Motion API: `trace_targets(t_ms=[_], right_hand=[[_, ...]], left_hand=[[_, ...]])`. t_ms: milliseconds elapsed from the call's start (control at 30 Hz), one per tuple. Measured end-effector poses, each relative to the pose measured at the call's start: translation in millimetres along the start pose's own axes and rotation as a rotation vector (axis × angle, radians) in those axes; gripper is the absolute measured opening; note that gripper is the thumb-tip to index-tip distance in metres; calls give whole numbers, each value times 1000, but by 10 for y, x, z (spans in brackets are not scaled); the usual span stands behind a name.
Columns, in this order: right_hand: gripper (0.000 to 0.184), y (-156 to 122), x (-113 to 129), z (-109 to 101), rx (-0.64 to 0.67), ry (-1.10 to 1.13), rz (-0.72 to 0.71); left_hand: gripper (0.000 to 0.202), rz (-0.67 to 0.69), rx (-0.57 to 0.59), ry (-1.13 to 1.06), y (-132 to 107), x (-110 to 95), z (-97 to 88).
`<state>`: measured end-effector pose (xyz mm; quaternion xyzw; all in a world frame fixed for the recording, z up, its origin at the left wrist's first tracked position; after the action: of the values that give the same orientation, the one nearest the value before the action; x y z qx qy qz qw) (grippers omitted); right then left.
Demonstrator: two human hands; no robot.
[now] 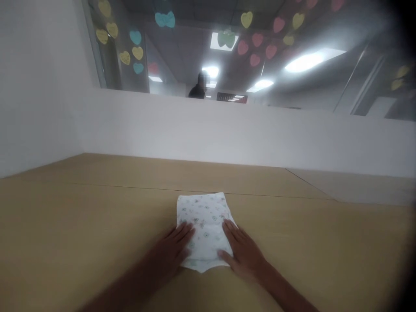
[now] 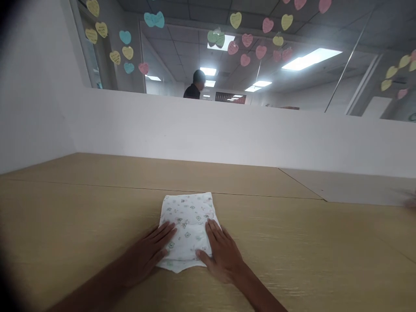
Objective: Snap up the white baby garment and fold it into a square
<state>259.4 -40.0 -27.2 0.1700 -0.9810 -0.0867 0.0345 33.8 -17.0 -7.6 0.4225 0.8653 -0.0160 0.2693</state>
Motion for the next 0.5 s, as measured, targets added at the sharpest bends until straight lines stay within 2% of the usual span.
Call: trace_targets(t_ms=[133, 300, 433, 500], right_hand=[[78, -94, -97, 13, -7, 13, 82], [69, -148, 8, -1, -49, 109, 105], [49, -68, -36, -300, -262, 150, 197], [40, 65, -103, -401, -277, 222, 266]], left_hand=[[53, -33, 39, -10, -54, 77, -36], [51, -32, 45, -45, -17, 28, -26], [50, 24, 26, -70, 121, -112, -48], [47, 22, 11, -126, 252, -118, -122]])
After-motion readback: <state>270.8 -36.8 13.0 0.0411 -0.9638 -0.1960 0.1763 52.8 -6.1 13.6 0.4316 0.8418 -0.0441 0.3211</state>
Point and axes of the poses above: each hand's wrist, its own y-axis towards the middle knuckle, its own z-axis out of the palm, x = y × z, the point moved 7 cm from there along y, towards the middle knuckle, and after that the axes turned 13 degrees about -y, right-handed, at the moved point
